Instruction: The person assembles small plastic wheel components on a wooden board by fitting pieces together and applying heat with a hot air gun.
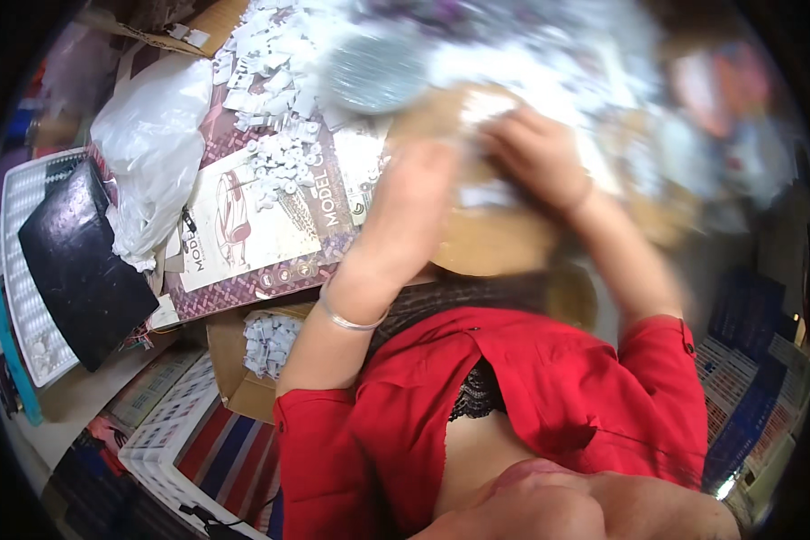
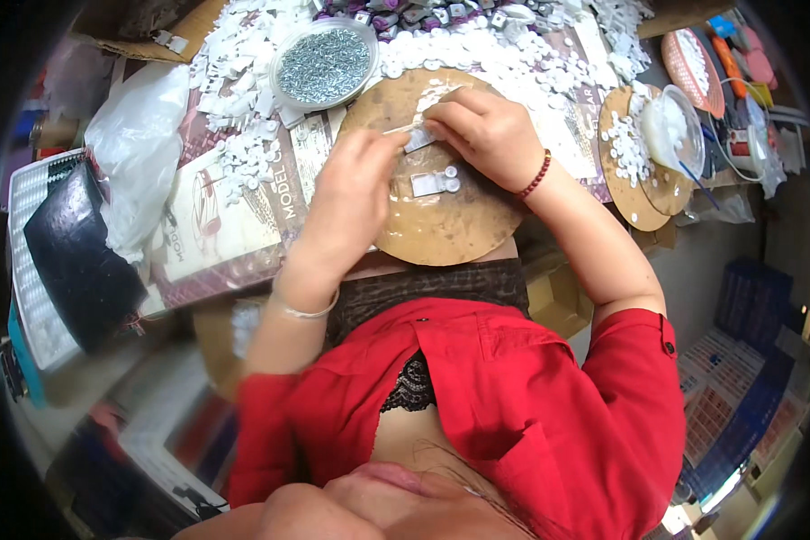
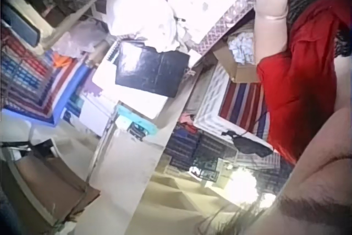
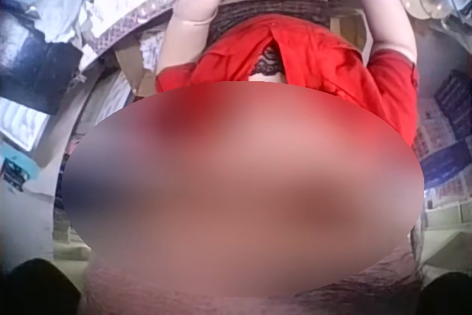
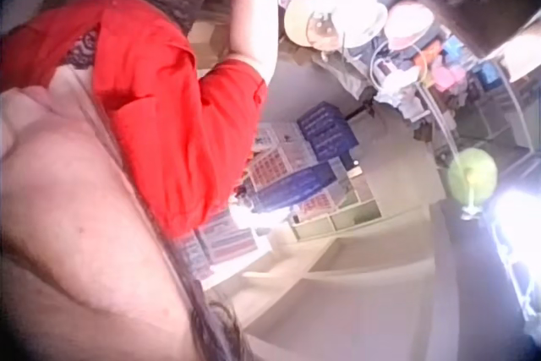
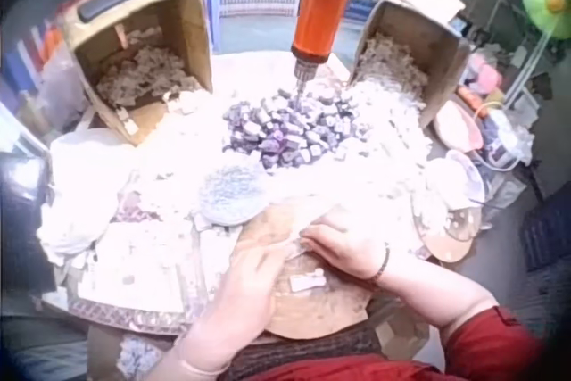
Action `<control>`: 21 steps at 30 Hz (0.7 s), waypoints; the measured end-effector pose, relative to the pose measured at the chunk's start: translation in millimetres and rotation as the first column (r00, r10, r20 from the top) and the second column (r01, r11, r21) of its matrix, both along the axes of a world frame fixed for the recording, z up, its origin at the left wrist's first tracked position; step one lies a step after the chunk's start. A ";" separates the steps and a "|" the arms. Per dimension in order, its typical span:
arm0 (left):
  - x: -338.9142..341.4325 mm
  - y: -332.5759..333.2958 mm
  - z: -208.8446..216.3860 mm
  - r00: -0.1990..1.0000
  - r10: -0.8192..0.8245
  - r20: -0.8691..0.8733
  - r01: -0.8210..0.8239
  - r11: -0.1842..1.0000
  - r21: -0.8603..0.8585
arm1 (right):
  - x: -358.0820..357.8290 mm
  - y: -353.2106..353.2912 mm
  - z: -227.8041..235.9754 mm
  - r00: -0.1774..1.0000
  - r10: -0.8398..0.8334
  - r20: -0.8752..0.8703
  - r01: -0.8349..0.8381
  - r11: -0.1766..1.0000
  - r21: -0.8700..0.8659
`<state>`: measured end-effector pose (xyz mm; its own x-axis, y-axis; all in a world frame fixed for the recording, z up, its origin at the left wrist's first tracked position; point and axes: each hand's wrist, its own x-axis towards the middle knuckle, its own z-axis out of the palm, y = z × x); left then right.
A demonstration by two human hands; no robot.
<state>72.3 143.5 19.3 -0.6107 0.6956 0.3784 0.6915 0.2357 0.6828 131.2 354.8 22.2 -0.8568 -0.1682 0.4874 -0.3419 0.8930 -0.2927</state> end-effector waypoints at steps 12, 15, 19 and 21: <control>18.6 24.5 -19.9 0.997 0.069 -0.026 -0.072 0.976 -0.206 | 1.0 15.2 -9.6 0.987 0.075 0.141 -0.070 0.997 -0.035; 13.9 21.3 -11.7 0.989 0.041 -0.142 -0.072 0.974 -0.216 | -2.8 5.0 -1.8 0.987 -0.038 0.157 0.054 0.994 -0.094; 10.3 16.6 -2.1 0.996 0.009 0.086 -0.014 0.998 0.058 | 15.5 -1.0 7.6 0.903 0.122 0.412 0.113 0.859 -0.500; 14.5 14.4 1.0 0.994 -0.002 0.109 -0.007 0.996 0.087 | 25.6 -6.0 19.0 0.820 0.224 0.526 0.209 0.739 -0.641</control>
<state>86.8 157.9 20.3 -0.6535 0.6613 0.3683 0.6111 0.1738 0.7723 156.8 348.9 41.2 -0.9975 -0.0063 -0.0706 0.0623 0.3971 -0.9156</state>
